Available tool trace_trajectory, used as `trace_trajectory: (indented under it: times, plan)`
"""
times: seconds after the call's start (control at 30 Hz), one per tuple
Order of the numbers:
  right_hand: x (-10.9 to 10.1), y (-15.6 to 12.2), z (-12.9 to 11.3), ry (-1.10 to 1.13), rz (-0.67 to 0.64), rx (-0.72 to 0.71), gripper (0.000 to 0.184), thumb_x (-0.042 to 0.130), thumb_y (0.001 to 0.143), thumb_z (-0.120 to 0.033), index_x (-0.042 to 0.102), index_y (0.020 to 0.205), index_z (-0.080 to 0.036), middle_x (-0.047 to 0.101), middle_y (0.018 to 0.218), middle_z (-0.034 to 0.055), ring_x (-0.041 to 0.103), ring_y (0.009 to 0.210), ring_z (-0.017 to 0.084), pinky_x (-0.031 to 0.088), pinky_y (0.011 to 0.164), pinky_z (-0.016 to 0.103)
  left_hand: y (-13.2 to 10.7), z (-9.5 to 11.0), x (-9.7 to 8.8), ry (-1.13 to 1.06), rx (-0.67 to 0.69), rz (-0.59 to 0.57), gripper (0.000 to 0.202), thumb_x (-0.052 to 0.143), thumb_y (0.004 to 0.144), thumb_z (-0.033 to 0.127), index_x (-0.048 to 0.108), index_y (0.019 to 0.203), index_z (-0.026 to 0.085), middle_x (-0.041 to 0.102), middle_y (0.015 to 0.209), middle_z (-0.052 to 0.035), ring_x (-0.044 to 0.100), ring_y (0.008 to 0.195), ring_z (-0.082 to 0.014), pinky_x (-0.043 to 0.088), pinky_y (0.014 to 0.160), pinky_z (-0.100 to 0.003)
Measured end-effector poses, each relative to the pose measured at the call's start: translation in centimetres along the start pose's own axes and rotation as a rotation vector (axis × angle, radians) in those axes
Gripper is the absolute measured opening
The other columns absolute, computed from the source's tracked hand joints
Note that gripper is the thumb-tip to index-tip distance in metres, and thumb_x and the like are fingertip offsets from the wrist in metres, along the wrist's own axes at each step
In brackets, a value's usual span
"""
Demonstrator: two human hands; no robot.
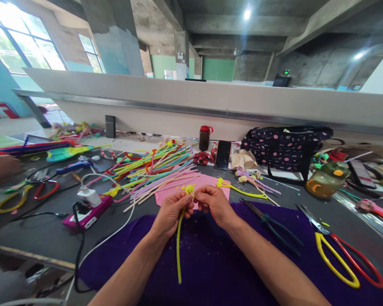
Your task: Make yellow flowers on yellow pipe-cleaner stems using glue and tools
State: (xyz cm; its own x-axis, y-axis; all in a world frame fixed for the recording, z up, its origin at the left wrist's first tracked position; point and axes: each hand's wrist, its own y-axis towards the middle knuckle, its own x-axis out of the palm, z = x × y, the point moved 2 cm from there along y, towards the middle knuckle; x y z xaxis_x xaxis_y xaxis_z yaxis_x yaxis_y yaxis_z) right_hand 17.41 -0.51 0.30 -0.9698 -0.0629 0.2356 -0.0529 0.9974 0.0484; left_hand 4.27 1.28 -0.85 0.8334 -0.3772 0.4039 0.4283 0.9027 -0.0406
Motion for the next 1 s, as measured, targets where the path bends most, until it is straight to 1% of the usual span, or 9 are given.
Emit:
trace_trajectory:
  times: [0.13, 0.23, 0.43, 0.53, 0.77, 0.87, 0.93, 1.0]
  plan:
    - [-0.09, 0.09, 0.1, 0.065, -0.027, 0.073, 0.017, 0.065, 0.066, -0.03, 0.058, 0.065, -0.014, 0.059, 0.058, -0.0015, 0.046, 0.04, 0.005, 0.028, 0.037, 0.017, -0.06, 0.03, 0.04, -0.038, -0.031, -0.033, 0.023, 0.064, 0.069, 0.034, 0.058, 0.067, 0.012, 0.058, 0.056, 0.0004, 0.052, 0.044, -0.0056, 0.038, 0.039, -0.013]
    - [-0.16, 0.15, 0.24, 0.093, -0.031, 0.089, 0.017, 0.064, 0.067, -0.031, 0.058, 0.066, -0.015, 0.059, 0.06, -0.0013, 0.046, 0.04, 0.005, 0.026, 0.035, 0.016, -0.02, 0.01, -0.06, -0.06, -0.054, -0.053, 0.024, 0.064, 0.069, 0.035, 0.06, 0.068, 0.012, 0.058, 0.056, 0.0003, 0.052, 0.044, -0.0058, 0.037, 0.038, -0.013]
    - [-0.15, 0.13, 0.46, 0.072, 0.003, 0.072, 0.018, 0.065, 0.067, -0.031, 0.058, 0.067, -0.015, 0.058, 0.062, -0.0011, 0.046, 0.043, 0.005, 0.028, 0.036, 0.016, 0.05, -0.02, -0.19, -0.04, -0.057, -0.022, 0.024, 0.066, 0.067, 0.036, 0.059, 0.068, 0.012, 0.06, 0.057, -0.0001, 0.054, 0.045, -0.0064, 0.038, 0.038, -0.014]
    - [-0.13, 0.07, 0.4, 0.032, 0.036, 0.041, 0.019, 0.065, 0.067, -0.032, 0.058, 0.067, -0.015, 0.059, 0.063, -0.001, 0.047, 0.043, 0.005, 0.028, 0.037, 0.016, 0.08, -0.07, -0.16, -0.031, -0.058, -0.008, 0.025, 0.067, 0.066, 0.035, 0.059, 0.068, 0.012, 0.06, 0.057, -0.0001, 0.054, 0.045, -0.0065, 0.038, 0.038, -0.013]
    - [0.23, -0.09, 0.71, -0.02, 0.056, -0.045, 0.016, 0.067, 0.066, -0.03, 0.06, 0.072, -0.017, 0.054, 0.051, -0.0054, 0.044, 0.041, 0.006, 0.028, 0.039, 0.017, 0.1, -0.15, -0.1, -0.023, -0.049, -0.014, 0.025, 0.066, 0.067, 0.035, 0.058, 0.069, 0.012, 0.058, 0.057, 0.0007, 0.052, 0.043, -0.0053, 0.037, 0.037, -0.013]
    - [0.37, -0.14, 0.9, -0.012, 0.072, -0.047, 0.017, 0.068, 0.064, -0.03, 0.059, 0.072, -0.018, 0.053, 0.05, -0.0061, 0.042, 0.04, 0.006, 0.028, 0.039, 0.018, 0.1, -0.13, -0.06, -0.034, -0.044, -0.012, 0.025, 0.067, 0.066, 0.035, 0.057, 0.069, 0.012, 0.057, 0.057, 0.0008, 0.052, 0.044, -0.0056, 0.037, 0.038, -0.013]
    - [0.36, -0.14, 0.82, 0.001, 0.081, -0.039, 0.015, 0.066, 0.066, -0.029, 0.058, 0.07, -0.018, 0.051, 0.047, -0.0064, 0.041, 0.039, 0.006, 0.028, 0.039, 0.018, 0.1, -0.05, -0.04, -0.03, -0.035, -0.003, 0.025, 0.067, 0.065, 0.035, 0.057, 0.068, 0.012, 0.057, 0.057, 0.0007, 0.052, 0.044, -0.006, 0.038, 0.038, -0.014]
    - [0.3, -0.13, 0.6, 0.01, 0.084, -0.035, 0.012, 0.063, 0.067, -0.027, 0.056, 0.07, -0.018, 0.053, 0.05, -0.0054, 0.043, 0.04, 0.006, 0.028, 0.038, 0.017, 0.07, 0.04, -0.04, -0.027, -0.026, 0.01, 0.025, 0.067, 0.065, 0.036, 0.057, 0.068, 0.013, 0.057, 0.057, 0.0008, 0.052, 0.044, -0.006, 0.038, 0.038, -0.014]
